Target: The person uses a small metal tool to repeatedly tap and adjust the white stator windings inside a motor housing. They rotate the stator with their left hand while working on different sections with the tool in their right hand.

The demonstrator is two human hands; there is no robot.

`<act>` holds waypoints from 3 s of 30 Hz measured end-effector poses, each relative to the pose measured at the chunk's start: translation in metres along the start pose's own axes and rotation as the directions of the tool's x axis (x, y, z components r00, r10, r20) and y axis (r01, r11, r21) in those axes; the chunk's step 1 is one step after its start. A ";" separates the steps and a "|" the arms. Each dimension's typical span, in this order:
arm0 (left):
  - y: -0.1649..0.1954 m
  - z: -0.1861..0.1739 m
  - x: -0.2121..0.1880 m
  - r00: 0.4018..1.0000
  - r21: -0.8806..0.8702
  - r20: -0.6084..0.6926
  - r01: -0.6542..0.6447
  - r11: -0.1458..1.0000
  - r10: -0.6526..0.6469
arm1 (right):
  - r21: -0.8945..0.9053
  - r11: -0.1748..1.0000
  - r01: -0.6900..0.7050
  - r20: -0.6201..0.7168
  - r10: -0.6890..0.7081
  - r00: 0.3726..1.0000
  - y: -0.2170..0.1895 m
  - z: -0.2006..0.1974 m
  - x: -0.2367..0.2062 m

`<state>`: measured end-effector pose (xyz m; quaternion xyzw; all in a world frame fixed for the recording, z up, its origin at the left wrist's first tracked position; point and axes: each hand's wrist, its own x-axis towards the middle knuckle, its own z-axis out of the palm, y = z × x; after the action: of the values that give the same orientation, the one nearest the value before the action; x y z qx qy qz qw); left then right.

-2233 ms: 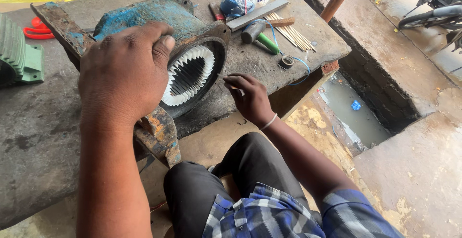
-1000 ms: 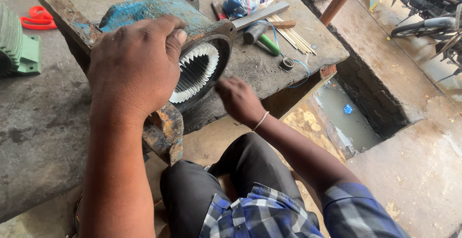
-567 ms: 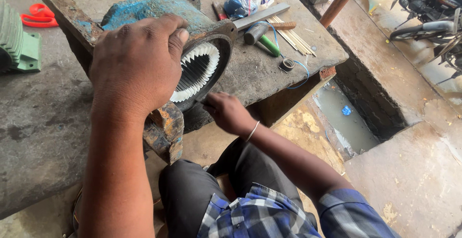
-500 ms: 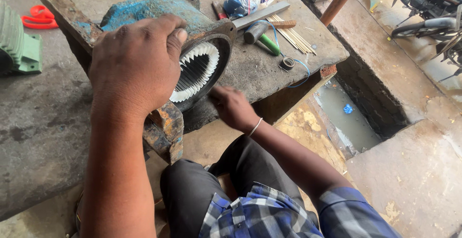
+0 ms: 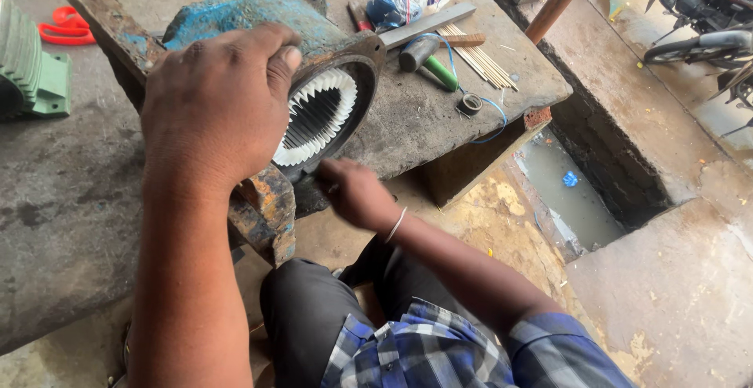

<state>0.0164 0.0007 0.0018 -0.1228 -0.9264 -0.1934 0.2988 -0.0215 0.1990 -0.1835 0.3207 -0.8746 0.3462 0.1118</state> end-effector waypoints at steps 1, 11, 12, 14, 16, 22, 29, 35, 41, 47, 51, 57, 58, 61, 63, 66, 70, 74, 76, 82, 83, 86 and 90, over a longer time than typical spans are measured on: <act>0.000 0.000 0.000 1.000 0.012 0.003 0.001 1.000 -0.001 | 0.081 0.991 -0.109 0.041 0.106 0.994 0.001 0.000 0.001; -0.004 0.003 -0.001 1.000 -0.007 0.002 -0.007 1.000 0.007 | 0.065 0.992 -0.112 -0.077 0.117 0.990 0.018 0.002 -0.009; -0.004 0.004 -0.001 1.000 0.007 -0.007 -0.021 1.000 0.021 | -0.047 0.994 -0.094 -0.102 0.089 0.991 0.020 0.000 -0.009; -0.005 0.004 -0.002 0.999 0.034 -0.022 -0.036 0.999 0.037 | -0.268 0.962 -0.059 -0.133 0.024 0.991 0.023 0.001 -0.008; -0.006 0.005 -0.001 0.998 0.049 -0.039 -0.050 0.998 0.052 | -0.058 0.997 -0.042 -0.030 0.040 0.999 0.026 -0.001 -0.007; -0.006 0.006 -0.002 0.998 0.072 -0.030 -0.044 0.996 0.046 | -0.274 0.955 0.113 -0.197 -0.170 0.966 0.030 0.000 -0.008; -0.004 0.005 -0.001 1.000 0.010 -0.021 -0.021 1.000 0.021 | -0.321 0.947 0.015 -0.203 -0.084 0.976 0.022 0.003 -0.006; -0.005 0.005 -0.003 0.999 0.046 -0.022 -0.027 0.999 0.028 | -0.033 0.990 -0.138 -0.036 0.137 0.990 0.009 0.006 -0.005; -0.010 0.010 -0.005 0.997 0.055 -0.057 -0.054 0.997 0.057 | 0.297 0.950 -0.100 0.011 0.101 0.995 0.000 0.014 -0.009; -0.011 0.016 -0.011 0.993 0.263 -0.095 -0.041 0.964 0.068 | 0.341 0.929 -0.143 0.028 0.142 0.989 0.000 0.015 -0.012; -0.008 0.016 -0.012 0.985 0.365 -0.149 -0.025 0.931 0.085 | 0.060 0.995 -0.074 -0.096 0.080 0.992 0.001 0.013 -0.014; -0.005 0.012 -0.008 0.998 0.193 -0.059 -0.021 0.981 0.033 | 0.147 0.985 -0.089 -0.077 0.101 0.992 0.000 0.016 -0.018; -0.005 0.011 -0.008 0.999 0.178 -0.043 -0.022 0.984 0.030 | 0.308 0.934 -0.179 0.017 0.183 0.983 0.001 0.014 -0.018; -0.006 0.010 -0.007 0.998 0.171 -0.039 -0.033 0.985 0.040 | 0.448 0.877 -0.174 0.006 0.192 0.981 0.012 0.002 -0.019; -0.006 0.010 -0.007 0.998 0.175 -0.038 -0.051 0.983 0.058 | 0.299 0.946 -0.124 -0.132 0.170 0.977 0.022 -0.009 -0.020; -0.006 0.010 -0.008 0.996 0.170 -0.057 -0.051 0.984 0.062 | -0.116 0.993 -0.024 -0.290 -0.011 0.957 0.034 -0.018 -0.018; -0.004 0.009 -0.006 0.998 0.151 -0.045 -0.030 0.988 0.038 | -0.327 0.927 0.182 -0.275 -0.277 0.921 0.034 -0.009 -0.012; -0.004 0.009 -0.004 0.999 0.163 -0.027 -0.031 0.986 0.036 | 0.139 0.987 -0.081 0.083 0.070 0.994 0.020 0.005 -0.009; -0.004 0.009 -0.005 0.999 0.173 -0.032 -0.034 0.984 0.040 | 0.005 1.000 0.020 -0.082 -0.020 0.996 0.014 0.008 -0.009; -0.006 0.010 -0.007 0.999 0.172 -0.031 -0.027 0.985 0.033 | 0.093 0.994 -0.063 -0.003 0.064 0.998 0.001 0.009 -0.012; -0.006 0.010 -0.007 0.999 0.169 -0.024 -0.030 0.985 0.035 | 0.133 0.981 -0.139 0.039 0.135 0.990 0.001 0.008 -0.013; -0.005 0.009 -0.006 0.999 0.170 -0.022 -0.032 0.985 0.037 | -0.038 0.988 0.151 -0.147 -0.155 0.977 0.000 0.007 -0.019; -0.004 0.009 -0.004 0.999 0.171 -0.015 -0.036 0.985 0.039 | 0.180 0.978 -0.106 -0.039 0.115 0.993 0.001 0.007 -0.023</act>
<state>0.0141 0.0001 -0.0084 -0.1125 -0.9342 -0.1087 0.3205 -0.0039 0.2056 -0.1989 0.2716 -0.8537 0.4363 0.0846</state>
